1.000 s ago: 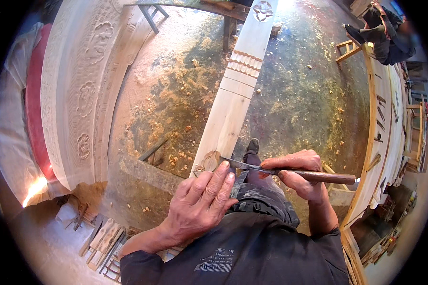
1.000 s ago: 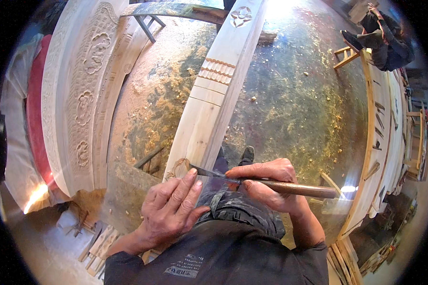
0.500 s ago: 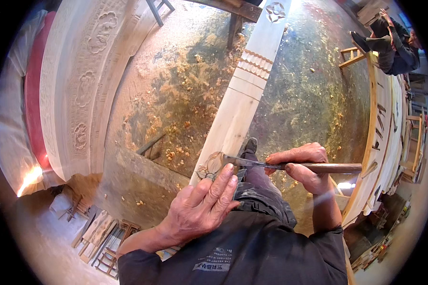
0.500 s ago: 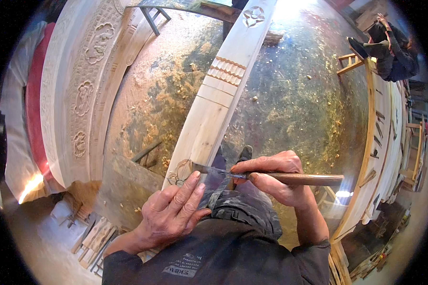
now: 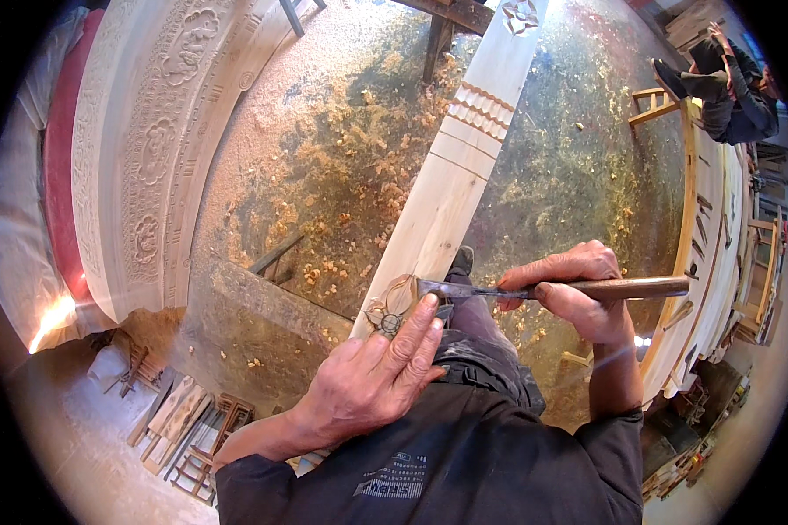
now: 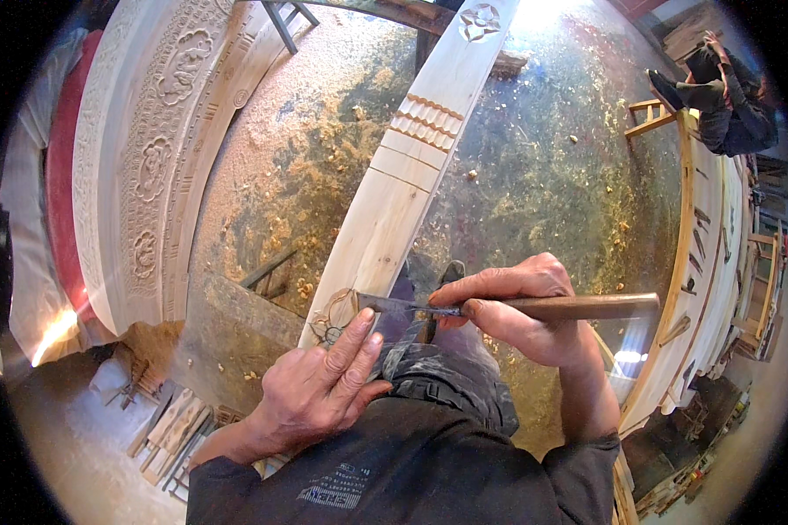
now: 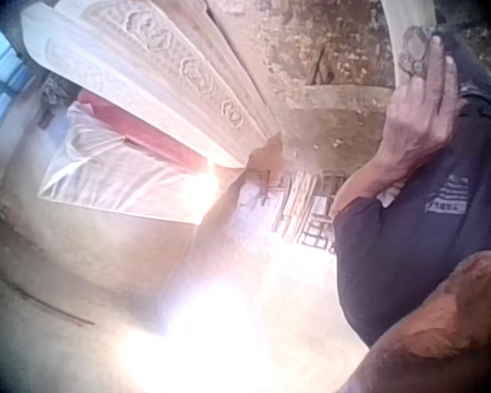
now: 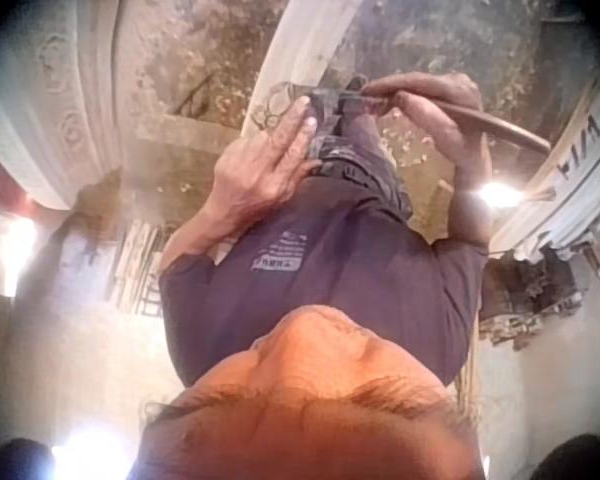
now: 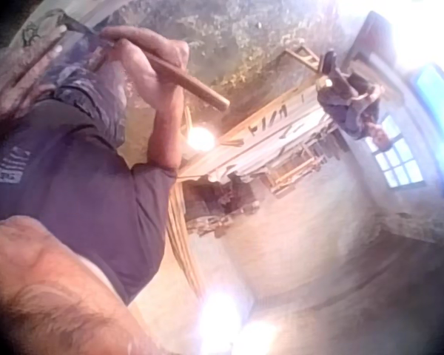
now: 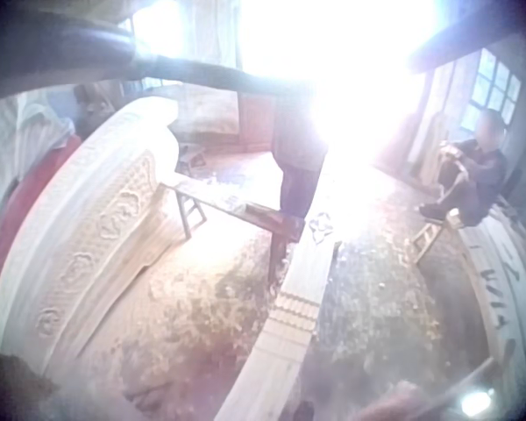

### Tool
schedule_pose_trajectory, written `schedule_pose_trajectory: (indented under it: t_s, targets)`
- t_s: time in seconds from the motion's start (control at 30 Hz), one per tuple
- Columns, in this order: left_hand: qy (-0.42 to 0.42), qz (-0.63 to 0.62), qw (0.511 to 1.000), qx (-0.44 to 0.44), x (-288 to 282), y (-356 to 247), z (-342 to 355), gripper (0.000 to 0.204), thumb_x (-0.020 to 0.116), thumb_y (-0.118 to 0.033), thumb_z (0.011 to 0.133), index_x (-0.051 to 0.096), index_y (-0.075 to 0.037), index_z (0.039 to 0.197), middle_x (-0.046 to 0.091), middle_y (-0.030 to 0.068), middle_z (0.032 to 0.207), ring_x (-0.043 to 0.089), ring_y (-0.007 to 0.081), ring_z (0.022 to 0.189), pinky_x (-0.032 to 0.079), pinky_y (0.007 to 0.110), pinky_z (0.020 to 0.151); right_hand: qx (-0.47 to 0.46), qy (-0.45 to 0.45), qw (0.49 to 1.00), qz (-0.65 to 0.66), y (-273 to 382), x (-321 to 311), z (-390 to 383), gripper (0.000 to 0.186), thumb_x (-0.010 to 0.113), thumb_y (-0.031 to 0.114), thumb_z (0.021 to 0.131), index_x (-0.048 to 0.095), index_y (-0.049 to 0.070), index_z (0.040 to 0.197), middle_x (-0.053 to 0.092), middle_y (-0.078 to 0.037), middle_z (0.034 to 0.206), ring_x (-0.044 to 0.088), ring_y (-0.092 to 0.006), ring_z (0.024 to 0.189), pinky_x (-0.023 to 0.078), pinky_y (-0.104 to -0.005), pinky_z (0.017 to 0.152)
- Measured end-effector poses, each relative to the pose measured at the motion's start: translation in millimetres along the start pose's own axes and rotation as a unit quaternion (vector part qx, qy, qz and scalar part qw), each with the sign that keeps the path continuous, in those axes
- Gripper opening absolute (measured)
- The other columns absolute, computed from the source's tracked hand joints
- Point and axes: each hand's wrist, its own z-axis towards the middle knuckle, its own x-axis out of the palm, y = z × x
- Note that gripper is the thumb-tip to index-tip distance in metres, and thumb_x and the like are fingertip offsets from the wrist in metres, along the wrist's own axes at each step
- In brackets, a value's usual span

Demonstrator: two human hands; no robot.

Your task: The person carves a decorative flower pattern into a wooden beam using a chisel.

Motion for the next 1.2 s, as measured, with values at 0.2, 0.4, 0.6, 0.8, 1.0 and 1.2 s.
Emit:
schedule_pose_trajectory:
  t_s: [0.2, 0.4, 0.6, 0.8, 1.0, 1.2]
  targets:
    - [-0.004, -0.005, 1.000, 0.003, 3.2, 0.5, -0.4, 0.072, 0.094, -0.031, 0.084, 0.070, -0.001, 0.145, 0.067, 0.0213, 0.154, 0.062, 0.0141, 0.065, 0.050, 0.029, 0.056, 0.055, 0.007, 0.998, 0.017, 3.1, -4.7, 6.0, 0.035, 0.063, 0.012, 0.089, 0.086, -0.001, 0.111, 0.085, -0.014, 0.089, 0.083, -0.0163, 0.085, 0.063, -0.0293, 0.076]
    - [0.001, 0.001, 1.000, 0.004, 3.2, 0.6, 0.3, 0.073, 0.094, -0.032, 0.084, 0.070, -0.001, 0.146, 0.068, 0.0219, 0.153, 0.060, 0.0118, 0.062, 0.048, 0.028, 0.054, 0.067, 0.008, 0.996, 0.054, -8.2, -4.8, 11.5, 0.033, 0.064, 0.012, 0.089, 0.087, 0.001, 0.110, 0.085, -0.012, 0.089, 0.082, -0.0147, 0.085, 0.063, -0.0286, 0.078]
    - [-0.006, 0.007, 1.000, 0.008, 3.3, 0.7, 1.3, 0.069, 0.094, -0.031, 0.085, 0.072, 0.000, 0.142, 0.069, 0.0228, 0.150, 0.059, 0.0110, 0.059, 0.047, 0.027, 0.052, 0.076, 0.035, 0.995, 0.050, -5.7, -8.7, 16.0, 0.032, 0.064, 0.012, 0.090, 0.087, 0.001, 0.109, 0.086, -0.013, 0.090, 0.084, -0.0158, 0.089, 0.064, -0.0275, 0.083]
    - [-0.012, 0.003, 1.000, 0.009, 3.6, 0.9, 1.6, 0.065, 0.094, -0.030, 0.085, 0.074, 0.001, 0.139, 0.070, 0.0232, 0.149, 0.059, 0.0110, 0.059, 0.047, 0.026, 0.052, 0.076, 0.037, 0.995, 0.061, -10.0, -8.9, 17.5, 0.033, 0.064, 0.013, 0.090, 0.087, 0.000, 0.109, 0.086, -0.014, 0.091, 0.084, -0.0179, 0.090, 0.065, -0.0290, 0.086]
    - [-0.011, -0.003, 1.000, 0.010, 2.8, 1.4, 0.0, 0.064, 0.094, -0.029, 0.085, 0.074, 0.001, 0.138, 0.071, 0.0228, 0.148, 0.059, 0.0113, 0.060, 0.047, 0.026, 0.053, 0.053, 0.015, 0.994, 0.098, -20.7, -1.3, 9.5, 0.035, 0.062, 0.012, 0.089, 0.086, -0.002, 0.110, 0.085, -0.016, 0.092, 0.084, -0.0190, 0.088, 0.065, -0.0300, 0.084]
    - [-0.019, -0.017, 0.999, 0.024, -1.9, 2.0, 1.8, 0.060, 0.094, -0.027, 0.086, 0.075, 0.000, 0.137, 0.071, 0.0214, 0.148, 0.059, 0.0113, 0.061, 0.047, 0.026, 0.053, -0.031, -0.006, 0.994, 0.100, -25.0, 3.0, -10.2, 0.037, 0.063, 0.013, 0.088, 0.084, -0.006, 0.111, 0.085, -0.018, 0.093, 0.085, -0.0238, 0.085, 0.066, -0.0325, 0.081]
